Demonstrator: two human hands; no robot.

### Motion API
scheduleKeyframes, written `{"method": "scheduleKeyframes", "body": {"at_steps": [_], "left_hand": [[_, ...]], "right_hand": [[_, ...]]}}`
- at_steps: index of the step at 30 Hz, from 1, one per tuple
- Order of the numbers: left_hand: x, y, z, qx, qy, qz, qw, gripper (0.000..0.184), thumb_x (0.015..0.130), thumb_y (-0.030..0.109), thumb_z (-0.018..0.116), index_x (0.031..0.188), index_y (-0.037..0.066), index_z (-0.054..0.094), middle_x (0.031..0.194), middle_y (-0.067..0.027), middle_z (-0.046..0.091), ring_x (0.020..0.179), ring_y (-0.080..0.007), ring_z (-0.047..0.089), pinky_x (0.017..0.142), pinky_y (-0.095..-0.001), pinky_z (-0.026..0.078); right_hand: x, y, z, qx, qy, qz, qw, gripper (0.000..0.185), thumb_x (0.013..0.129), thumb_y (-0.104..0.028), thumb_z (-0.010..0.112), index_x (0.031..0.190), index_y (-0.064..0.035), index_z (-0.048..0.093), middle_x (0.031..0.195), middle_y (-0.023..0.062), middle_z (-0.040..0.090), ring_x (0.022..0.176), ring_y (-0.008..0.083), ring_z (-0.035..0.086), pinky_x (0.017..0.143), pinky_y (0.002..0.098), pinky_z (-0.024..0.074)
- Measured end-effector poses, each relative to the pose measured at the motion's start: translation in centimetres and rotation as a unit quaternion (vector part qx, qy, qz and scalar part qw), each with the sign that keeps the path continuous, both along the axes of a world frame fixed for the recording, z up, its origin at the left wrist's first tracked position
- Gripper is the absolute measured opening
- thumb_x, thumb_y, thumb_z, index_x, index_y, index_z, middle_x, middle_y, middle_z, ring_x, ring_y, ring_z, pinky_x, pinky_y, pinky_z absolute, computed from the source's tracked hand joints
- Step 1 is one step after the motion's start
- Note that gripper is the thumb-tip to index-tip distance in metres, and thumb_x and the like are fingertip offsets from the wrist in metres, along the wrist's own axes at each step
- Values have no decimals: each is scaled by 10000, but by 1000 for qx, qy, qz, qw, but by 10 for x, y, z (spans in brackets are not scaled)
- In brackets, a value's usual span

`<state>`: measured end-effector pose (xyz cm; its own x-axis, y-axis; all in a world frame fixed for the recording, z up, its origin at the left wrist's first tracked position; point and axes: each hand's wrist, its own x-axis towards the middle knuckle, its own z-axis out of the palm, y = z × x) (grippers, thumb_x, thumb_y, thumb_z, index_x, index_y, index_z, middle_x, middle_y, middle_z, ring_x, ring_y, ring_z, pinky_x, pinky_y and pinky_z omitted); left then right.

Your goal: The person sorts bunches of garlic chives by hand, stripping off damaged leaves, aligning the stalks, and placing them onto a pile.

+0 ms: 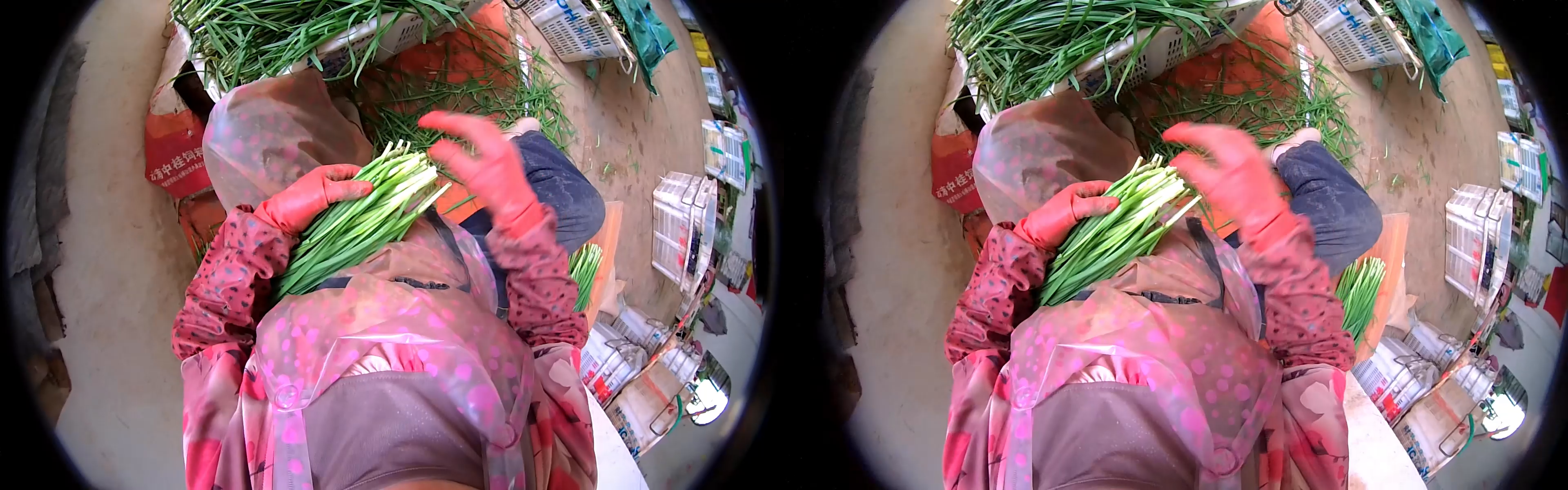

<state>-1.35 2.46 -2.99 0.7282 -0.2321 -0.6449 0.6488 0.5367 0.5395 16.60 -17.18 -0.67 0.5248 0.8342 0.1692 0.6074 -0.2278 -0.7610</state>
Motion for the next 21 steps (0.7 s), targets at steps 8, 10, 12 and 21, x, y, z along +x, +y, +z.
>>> {"method": "scheduleKeyframes", "body": {"at_steps": [8, 10, 12, 21], "left_hand": [[-2, -5, 5, 45, -20, -17, 999, 525, 828, 243, 714, 1232, -21, 508, 1075, -64, 623, 930, -109, 606, 832, -270, 494], [0, -8, 6, 54, -12, -34, 998, 525, 818, 222, 724, 1229, -21, 507, 1061, -64, 627, 903, -113, 616, 807, -269, 506], [2, -10, 13, 53, -1, -36, 998, 525, 807, 201, 732, 1225, -22, 507, 1047, -57, 631, 875, -116, 623, 791, -268, 512], [2, -2, 19, 72, -18, 6, 997, 548, 795, 216, 734, 1230, -24, 503, 1090, -67, 607, 956, -123, 586, 873, -273, 471]], "right_hand": [[-51, 19, -36, 94, 206, 47, 973, 129, 777, -103, 658, 904, -104, 685, 848, 56, 661, 823, 248, 628, 764, 348, 490], [-49, 19, -36, 103, 220, -7, 970, 97, 823, -69, 623, 902, -74, 679, 813, 64, 670, 746, 221, 640, 698, 313, 510], [-31, 19, -46, 132, 407, -154, 891, 120, 867, -55, 582, 948, -28, 666, 832, 73, 683, 765, 182, 652, 698, 286, 519], [24, -39, -63, -69, 287, -208, 932, 523, 880, -318, 634, 1285, -11, 506, 1181, 114, 607, 1110, 212, 565, 899, 319, 463]]}}
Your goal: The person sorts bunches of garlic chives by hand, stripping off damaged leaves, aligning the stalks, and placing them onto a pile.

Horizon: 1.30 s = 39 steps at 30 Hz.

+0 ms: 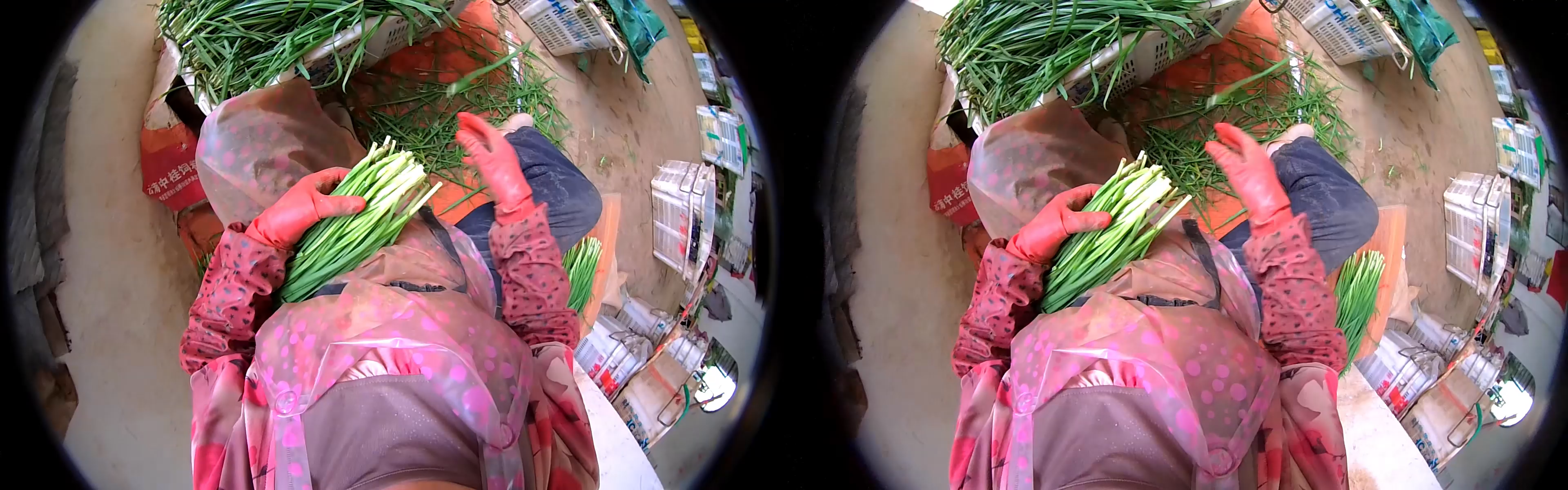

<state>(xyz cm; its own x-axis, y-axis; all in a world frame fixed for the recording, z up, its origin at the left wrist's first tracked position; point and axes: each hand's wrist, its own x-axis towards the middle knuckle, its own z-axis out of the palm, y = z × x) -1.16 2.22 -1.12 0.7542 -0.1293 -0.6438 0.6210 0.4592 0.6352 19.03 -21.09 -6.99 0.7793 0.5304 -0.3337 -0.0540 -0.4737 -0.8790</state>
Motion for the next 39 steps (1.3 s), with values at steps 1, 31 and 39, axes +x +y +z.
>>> {"method": "scheduleKeyframes", "body": {"at_steps": [1, 31, 39], "left_hand": [[1, 0, 0, 0, -6, -5, 1000, 559, 793, 221, 736, 1236, -25, 499, 1100, -70, 603, 978, -125, 578, 888, -275, 463], [6, 18, 2, 176, -67, -59, 980, 484, 829, 259, 702, 1188, -29, 555, 1013, -72, 640, 876, -126, 600, 804, -279, 486], [3, -15, 33, 619, -365, -107, 687, 229, 664, 208, 728, 680, 11, 612, 885, -157, 615, 867, -338, 581, 733, -425, 493]], "right_hand": [[-12, 12, 6, 104, 140, -11, 985, 551, 885, -330, 634, 1320, -27, 480, 1224, 100, 586, 1175, 190, 520, 929, 317, 439], [-68, 85, 10, 180, 222, 14, 958, 145, 855, -102, 632, 968, -13, 610, 922, 58, 648, 804, 112, 601, 741, 254, 492], [-68, 88, -1, 176, 212, -12, 961, 102, 831, -71, 618, 901, 1, 600, 889, 71, 654, 807, 124, 596, 744, 256, 481]]}}
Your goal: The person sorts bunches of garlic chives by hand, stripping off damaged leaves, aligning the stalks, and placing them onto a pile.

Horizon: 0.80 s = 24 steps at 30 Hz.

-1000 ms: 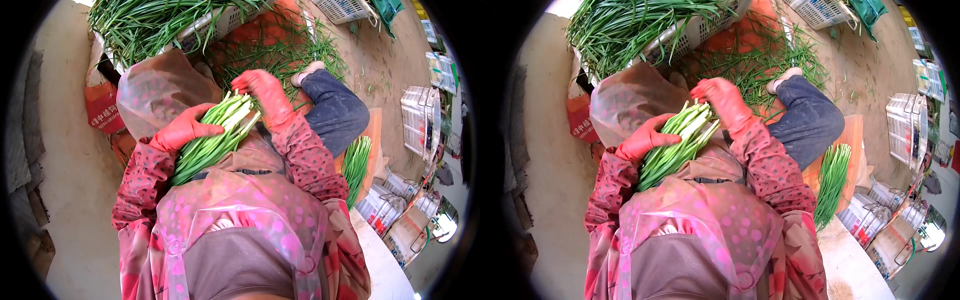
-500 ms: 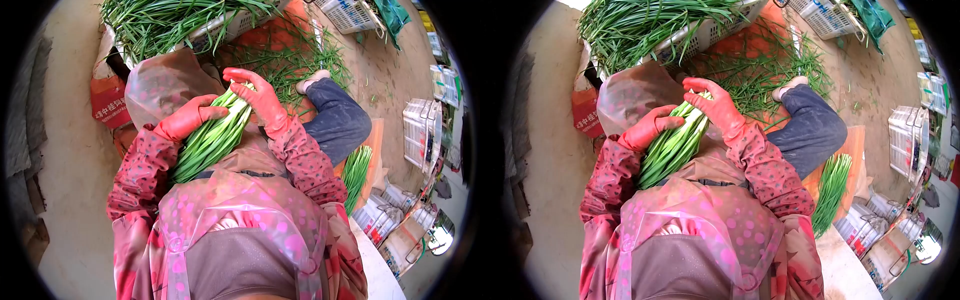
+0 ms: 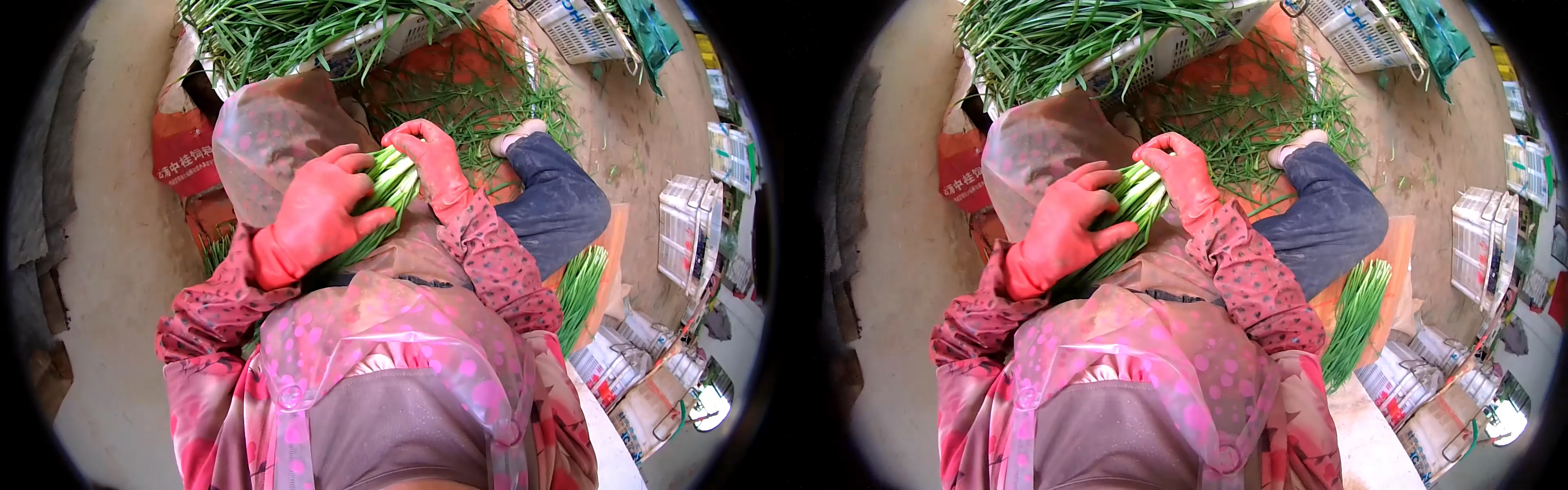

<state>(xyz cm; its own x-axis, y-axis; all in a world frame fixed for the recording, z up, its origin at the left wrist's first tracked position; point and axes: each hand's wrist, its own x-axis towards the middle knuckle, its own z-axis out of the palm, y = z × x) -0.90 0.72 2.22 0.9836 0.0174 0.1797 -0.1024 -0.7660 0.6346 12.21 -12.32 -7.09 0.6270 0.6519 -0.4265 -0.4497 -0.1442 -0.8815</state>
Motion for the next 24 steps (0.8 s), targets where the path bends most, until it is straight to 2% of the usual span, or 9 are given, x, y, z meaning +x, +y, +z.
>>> {"method": "scheduleKeyframes", "body": {"at_steps": [2, 6, 8, 12, 14, 16, 20, 22, 24], "left_hand": [[5, 0, -2, 20, 69, -1, 997, 187, 660, 117, 733, 718, 2, 598, 1044, -178, 624, 983, -363, 584, 804, -424, 494], [18, 1, -11, 62, 44, 9, 997, 150, 661, 110, 679, 690, -6, 589, 1016, -156, 619, 898, -340, 594, 752, -425, 493], [28, 2, -11, 222, 87, -61, 969, 168, 690, 155, 631, 658, -2, 576, 991, -144, 609, 818, -309, 593, 691, -412, 483], [42, 8, -13, 273, 130, -187, 935, 172, 731, 182, 579, 681, 17, 586, 934, -127, 584, 782, -275, 578, 664, -387, 465], [47, 20, -24, 339, -49, -182, 922, 155, 749, 182, 540, 703, 38, 578, 900, -108, 560, 800, -245, 573, 682, -363, 458], [68, 25, -18, 328, -26, -190, 925, 143, 752, 181, 533, 709, 49, 569, 931, -98, 550, 788, -232, 569, 677, -350, 453], [124, 52, 11, 376, 86, -14, 923, 164, 733, 191, 628, 817, 51, 613, 955, -132, 587, 825, -289, 611, 713, -399, 494], [132, 77, 17, 309, -106, 126, 936, 278, 764, 215, 671, 995, 67, 626, 1014, -140, 610, 916, -314, 610, 771, -401, 503], [117, 82, 32, 262, -137, 115, 948, 328, 799, 198, 682, 1098, 85, 606, 1039, -130, 629, 932, -321, 612, 779, -390, 506]], "right_hand": [[-2, 1, 0, 5, 13, -4, 1000, 89, 828, -68, 615, 885, 0, 604, 884, 70, 655, 817, 121, 594, 752, 254, 477], [-3, 1, 0, -3, -42, -17, 999, 66, 796, -75, 648, 833, -20, 644, 780, 10, 633, 729, 79, 558, 679, 236, 455], [-3, 1, -2, -18, -62, -11, 998, 70, 797, -76, 649, 836, -18, 642, 773, 6, 626, 723, 74, 546, 675, 236, 452], [-4, -2, -12, -27, -73, -26, 997, 96, 810, -92, 651, 853, -8, 637, 771, -2, 612, 713, 62, 522, 647, 231, 441], [-5, -3, -13, -34, -87, -27, 995, 103, 816, -97, 650, 857, -4, 635, 774, -3, 613, 712, 60, 521, 641, 229, 439], [-6, -2, -8, -9, -42, -37, 998, 113, 825, -100, 641, 876, 1, 631, 775, 4, 612, 709, 60, 517, 636, 224, 436], [-11, -2, 12, 3, 37, -22, 999, 109, 837, -91, 621, 887, 6, 620, 797, 39, 637, 722, 81, 563, 656, 231, 455], [-11, -7, 4, 12, 39, -25, 999, 97, 839, -89, 617, 875, 2, 620, 811, 42, 649, 722, 91, 579, 664, 234, 463], [-10, -12, 1, 5, 4, -24, 1000, 92, 838, -89, 619, 868, -1, 621, 806, 33, 648, 718, 87, 574, 661, 233, 462]]}}
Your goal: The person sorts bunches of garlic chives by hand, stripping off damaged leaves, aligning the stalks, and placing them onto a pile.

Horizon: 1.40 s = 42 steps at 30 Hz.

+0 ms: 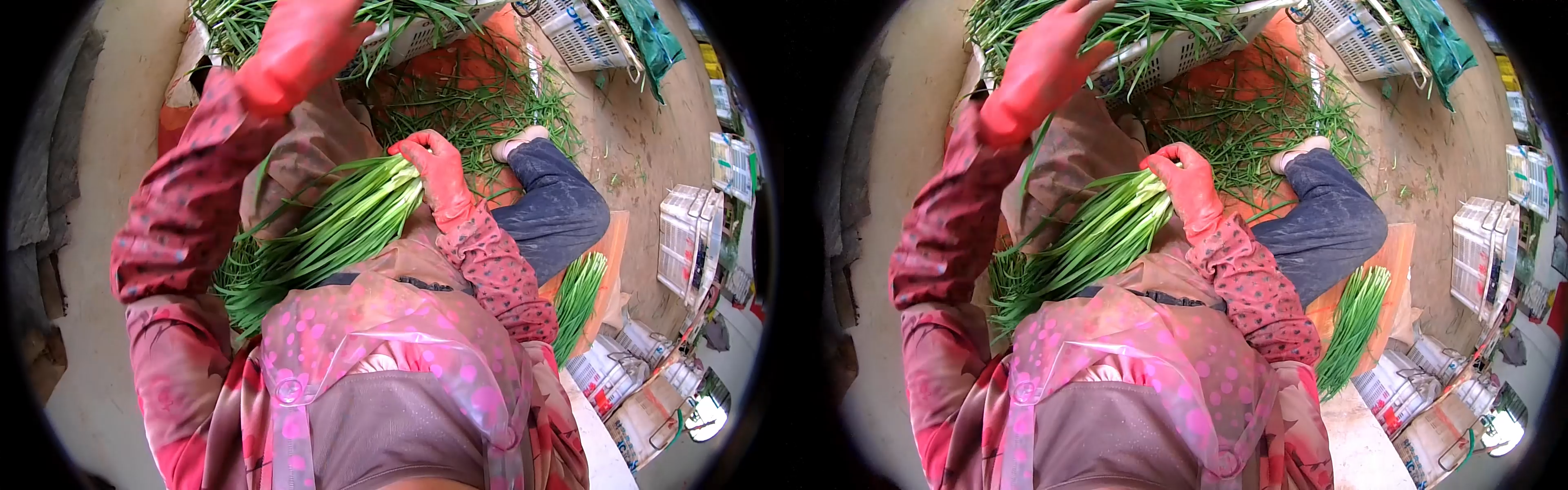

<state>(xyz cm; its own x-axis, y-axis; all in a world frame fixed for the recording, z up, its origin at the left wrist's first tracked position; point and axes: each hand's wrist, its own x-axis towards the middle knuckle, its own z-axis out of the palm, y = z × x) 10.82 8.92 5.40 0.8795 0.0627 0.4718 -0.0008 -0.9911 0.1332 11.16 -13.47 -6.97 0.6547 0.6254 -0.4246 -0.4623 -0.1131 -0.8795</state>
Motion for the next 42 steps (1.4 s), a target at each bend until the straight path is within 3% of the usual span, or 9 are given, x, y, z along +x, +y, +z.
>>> {"method": "scheduleKeyframes", "body": {"at_steps": [2, 4, 11, 16, 20, 30, 34, 36, 42], "left_hand": [[-34, -3, -22, -164, 50, -39, 984, 301, 786, 145, 705, 1067, 82, 616, 1018, -130, 630, 925, -315, 614, 784, -375, 503], [-71, -28, -21, -207, 106, -82, 969, 215, 754, 242, 705, 780, 47, 617, 835, -128, 619, 850, -338, 609, 736, -387, 503], [-114, -73, -61, -348, 124, -56, 928, 170, 744, 145, 713, 793, 14, 615, 941, -144, 643, 879, -329, 616, 769, -384, 502], [-101, -67, -29, -475, 97, 74, 872, 79, 808, 86, 658, 836, 22, 620, 857, -130, 645, 759, -282, 638, 705, -358, 513], [-103, -83, -32, -322, 270, 3, 907, 185, 812, 185, 694, 938, 56, 651, 749, -134, 641, 680, -267, 644, 633, -363, 506], [-65, -68, -70, 2, 150, -183, 972, 186, 745, 167, 600, 637, 72, 483, 556, -99, 525, 495, -291, 550, 456, -414, 434], [-34, -55, -64, 38, 110, -209, 971, 180, 706, 185, 619, 631, 76, 497, 539, -90, 524, 491, -290, 559, 455, -394, 444], [-25, -49, -52, 41, 204, -188, 960, 142, 771, 200, 553, 717, 69, 547, 600, -105, 585, 545, -301, 614, 510, -414, 481], [-8, -22, -75, -9, 281, -29, 959, 119, 779, 173, 562, 765, 55, 564, 668, -149, 628, 600, -348, 627, 539, -450, 494]], "right_hand": [[1, 0, 1, 3, 17, -12, 1000, 87, 841, -92, 619, 860, -7, 624, 800, 26, 643, 719, 83, 572, 661, 232, 461], [2, 1, -2, 0, 23, -3, 1000, 84, 845, -94, 620, 850, -11, 624, 797, 23, 642, 717, 79, 572, 656, 229, 461], [0, 6, -5, 14, 30, -13, 999, 89, 838, -104, 628, 825, -16, 620, 774, 14, 640, 694, 79, 571, 635, 231, 458], [1, 4, -9, -2, 24, -11, 1000, 101, 831, -113, 636, 815, -14, 621, 779, 15, 644, 707, 75, 568, 644, 232, 457], [0, 5, -2, -9, -11, -6, 1000, 99, 824, -108, 639, 817, -11, 622, 780, 14, 643, 718, 74, 563, 657, 230, 454], [1, 2, -16, -16, -41, -12, 999, 119, 885, -119, 606, 841, -9, 611, 746, -26, 586, 700, 53, 501, 636, 217, 420], [0, 5, -24, 74, -26, -17, 997, 199, 956, -177, 526, 896, -20, 634, 704, -46, 496, 668, 60, 432, 602, 227, 392], [0, 3, -16, 39, -153, -8, 987, 298, 984, -258, 481, 905, -23, 647, 700, -16, 546, 653, 76, 470, 615, 238, 412], [5, -1, -12, 91, -41, 29, 995, 613, 956, -552, 395, 923, 2, 653, 826, 83, 669, 775, 140, 628, 736, 263, 484]]}}
